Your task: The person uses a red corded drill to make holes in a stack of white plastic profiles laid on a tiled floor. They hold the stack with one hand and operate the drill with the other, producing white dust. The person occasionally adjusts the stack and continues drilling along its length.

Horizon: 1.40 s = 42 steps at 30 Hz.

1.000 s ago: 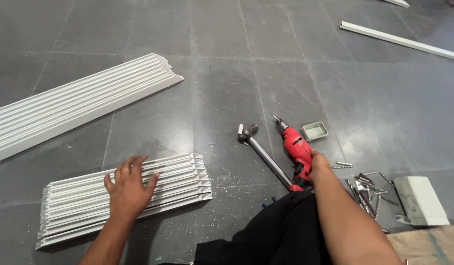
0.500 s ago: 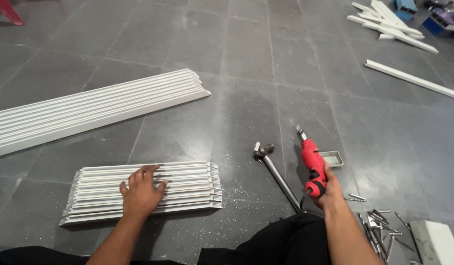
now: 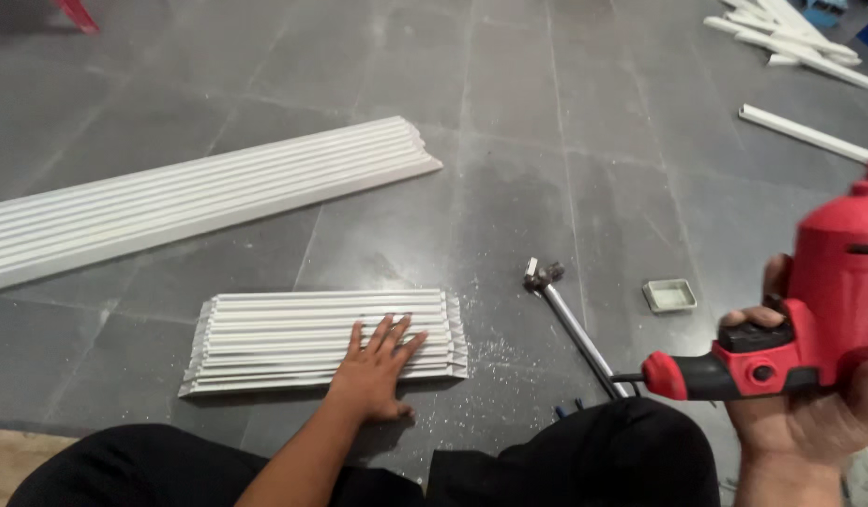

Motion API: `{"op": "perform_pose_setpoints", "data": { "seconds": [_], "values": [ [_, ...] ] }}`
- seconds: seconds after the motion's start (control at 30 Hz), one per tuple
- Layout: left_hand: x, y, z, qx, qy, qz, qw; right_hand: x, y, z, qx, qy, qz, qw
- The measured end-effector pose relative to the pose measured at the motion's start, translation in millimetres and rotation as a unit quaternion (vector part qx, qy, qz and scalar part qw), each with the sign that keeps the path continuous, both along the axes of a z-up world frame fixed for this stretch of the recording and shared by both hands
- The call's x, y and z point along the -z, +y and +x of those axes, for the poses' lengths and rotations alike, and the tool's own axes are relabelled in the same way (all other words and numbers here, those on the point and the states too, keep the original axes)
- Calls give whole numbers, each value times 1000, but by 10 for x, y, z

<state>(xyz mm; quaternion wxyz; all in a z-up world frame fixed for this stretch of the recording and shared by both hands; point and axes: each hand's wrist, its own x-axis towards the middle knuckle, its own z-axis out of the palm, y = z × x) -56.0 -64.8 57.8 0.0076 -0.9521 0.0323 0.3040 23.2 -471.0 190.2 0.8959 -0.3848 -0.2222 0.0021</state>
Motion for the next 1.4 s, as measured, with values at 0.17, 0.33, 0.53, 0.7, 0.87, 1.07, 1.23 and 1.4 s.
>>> {"op": "perform_pose_setpoints", "data": {
  "seconds": [0.17,0.33,0.53,0.7,0.87,1.07,1.23,1.4],
  "values": [
    [280,3,102,55,-81,23,995,-282,241,-29,-76,88,-211,971],
    [543,65,198,73,-137,14,988,-234,785,177,-164,184,-436,865],
    [601,101,325,41,-146,-39,988,-476,1415,466,-162,90,-761,622],
    [579,150,484,20,-138,-60,988,-595,1667,531,-190,43,-854,482],
    [557,175,543,17,-142,-67,987,-524,1820,501,-195,36,-879,433],
    [570,194,535,20,-136,-72,988,-443,1979,512,-201,10,-891,407],
    [587,193,536,19,-144,-73,987,-419,2028,544,-202,4,-882,425],
    [587,194,545,33,-123,-58,990,-384,2024,581,-203,29,-889,410]
  ]
}}
